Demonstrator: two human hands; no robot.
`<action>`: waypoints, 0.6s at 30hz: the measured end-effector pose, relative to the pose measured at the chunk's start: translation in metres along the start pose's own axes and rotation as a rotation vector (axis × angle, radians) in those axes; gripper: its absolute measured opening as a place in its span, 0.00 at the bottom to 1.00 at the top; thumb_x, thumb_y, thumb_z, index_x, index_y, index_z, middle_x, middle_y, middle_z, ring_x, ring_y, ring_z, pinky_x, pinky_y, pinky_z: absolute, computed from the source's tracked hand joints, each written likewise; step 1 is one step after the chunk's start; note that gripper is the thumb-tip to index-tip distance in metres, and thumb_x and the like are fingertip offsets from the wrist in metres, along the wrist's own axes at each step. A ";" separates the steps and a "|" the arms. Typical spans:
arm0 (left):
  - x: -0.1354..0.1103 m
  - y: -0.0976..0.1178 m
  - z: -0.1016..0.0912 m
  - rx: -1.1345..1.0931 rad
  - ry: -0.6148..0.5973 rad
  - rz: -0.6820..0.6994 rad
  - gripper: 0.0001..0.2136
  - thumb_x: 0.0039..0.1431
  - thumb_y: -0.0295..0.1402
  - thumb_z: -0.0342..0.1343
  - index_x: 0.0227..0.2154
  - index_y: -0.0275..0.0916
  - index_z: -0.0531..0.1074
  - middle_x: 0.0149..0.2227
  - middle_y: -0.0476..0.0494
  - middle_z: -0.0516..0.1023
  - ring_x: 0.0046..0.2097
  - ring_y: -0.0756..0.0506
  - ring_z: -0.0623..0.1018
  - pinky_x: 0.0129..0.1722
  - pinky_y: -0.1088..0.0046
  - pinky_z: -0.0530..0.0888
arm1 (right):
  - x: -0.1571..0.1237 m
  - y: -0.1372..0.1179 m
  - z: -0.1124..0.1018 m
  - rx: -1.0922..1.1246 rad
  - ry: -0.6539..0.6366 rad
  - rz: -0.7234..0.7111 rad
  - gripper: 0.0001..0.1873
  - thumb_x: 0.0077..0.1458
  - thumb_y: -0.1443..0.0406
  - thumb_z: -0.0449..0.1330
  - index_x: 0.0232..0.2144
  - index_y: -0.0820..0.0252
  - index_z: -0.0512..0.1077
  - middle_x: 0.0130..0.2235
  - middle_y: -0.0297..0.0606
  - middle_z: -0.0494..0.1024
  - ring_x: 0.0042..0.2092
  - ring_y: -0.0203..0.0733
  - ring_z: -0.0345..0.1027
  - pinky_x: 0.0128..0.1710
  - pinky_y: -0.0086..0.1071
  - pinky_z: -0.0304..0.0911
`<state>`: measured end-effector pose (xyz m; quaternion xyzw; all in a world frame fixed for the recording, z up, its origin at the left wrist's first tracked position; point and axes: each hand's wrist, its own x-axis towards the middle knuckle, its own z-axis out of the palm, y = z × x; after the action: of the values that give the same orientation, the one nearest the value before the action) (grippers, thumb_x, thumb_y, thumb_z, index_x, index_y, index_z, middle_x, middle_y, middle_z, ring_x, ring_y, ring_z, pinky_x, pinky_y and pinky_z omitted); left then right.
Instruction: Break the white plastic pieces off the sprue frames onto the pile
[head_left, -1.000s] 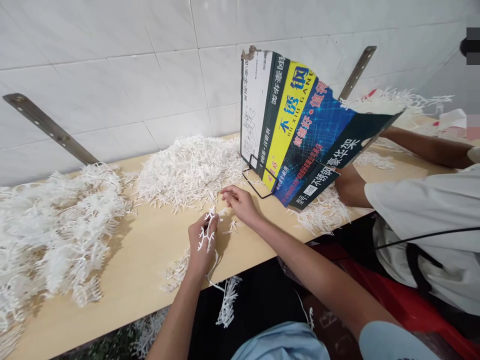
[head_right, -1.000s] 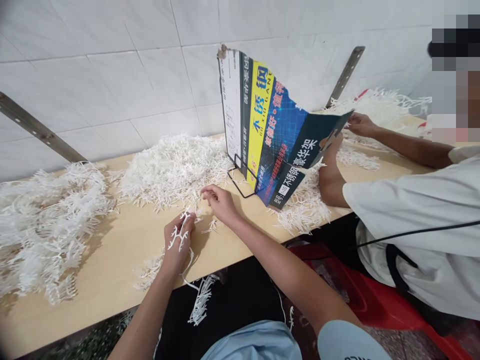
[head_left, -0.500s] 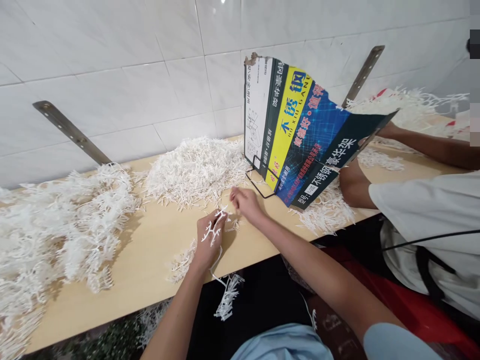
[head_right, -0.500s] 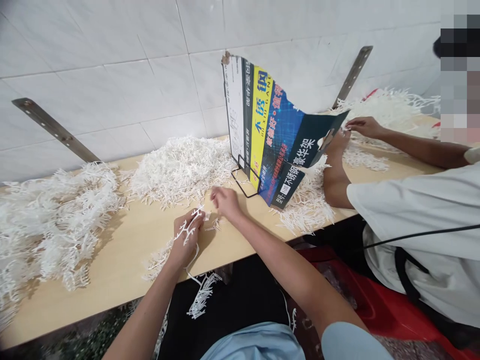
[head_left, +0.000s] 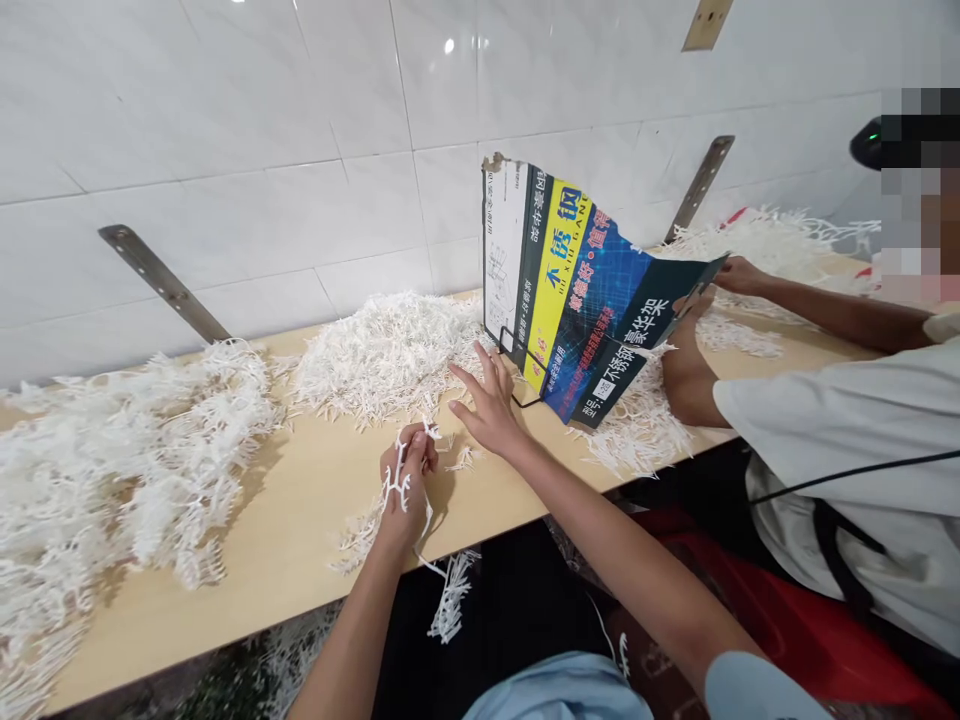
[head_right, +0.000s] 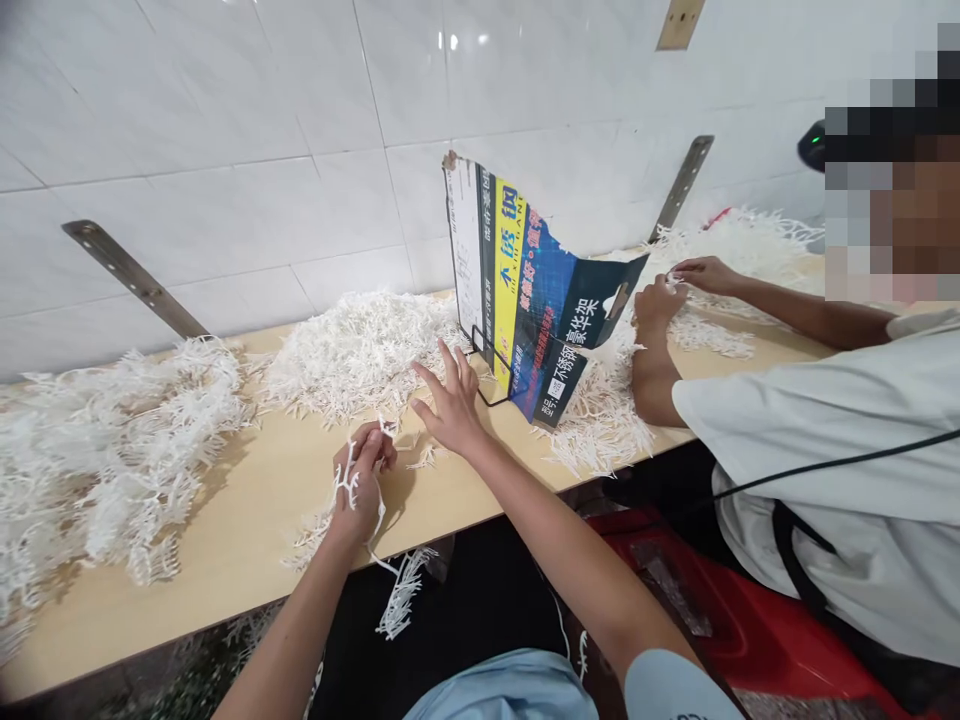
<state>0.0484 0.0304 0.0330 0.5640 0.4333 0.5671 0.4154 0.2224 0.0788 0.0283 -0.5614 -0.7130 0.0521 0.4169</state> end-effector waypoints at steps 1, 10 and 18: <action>0.000 0.001 -0.002 -0.061 0.017 -0.005 0.14 0.67 0.45 0.55 0.31 0.40 0.72 0.22 0.52 0.65 0.24 0.49 0.67 0.26 0.72 0.65 | -0.006 -0.002 -0.008 -0.055 -0.059 -0.038 0.34 0.66 0.54 0.59 0.71 0.49 0.61 0.78 0.43 0.35 0.77 0.64 0.24 0.71 0.65 0.32; -0.042 0.072 -0.063 0.088 0.093 0.016 0.16 0.63 0.46 0.62 0.41 0.38 0.81 0.24 0.48 0.76 0.26 0.47 0.74 0.27 0.70 0.69 | -0.008 0.000 0.007 -0.161 -0.672 -0.372 0.36 0.67 0.42 0.53 0.72 0.38 0.56 0.78 0.37 0.42 0.77 0.63 0.28 0.69 0.71 0.19; -0.059 0.094 -0.065 -0.008 0.242 0.121 0.24 0.60 0.57 0.61 0.50 0.46 0.77 0.38 0.45 0.81 0.39 0.42 0.80 0.40 0.64 0.78 | 0.025 -0.026 -0.001 0.025 -0.313 -0.340 0.23 0.68 0.57 0.59 0.62 0.57 0.73 0.75 0.47 0.53 0.76 0.62 0.40 0.72 0.66 0.30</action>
<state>-0.0135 -0.0538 0.1080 0.5147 0.4431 0.6569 0.3274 0.2028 0.0898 0.0564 -0.4131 -0.8525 0.0762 0.3110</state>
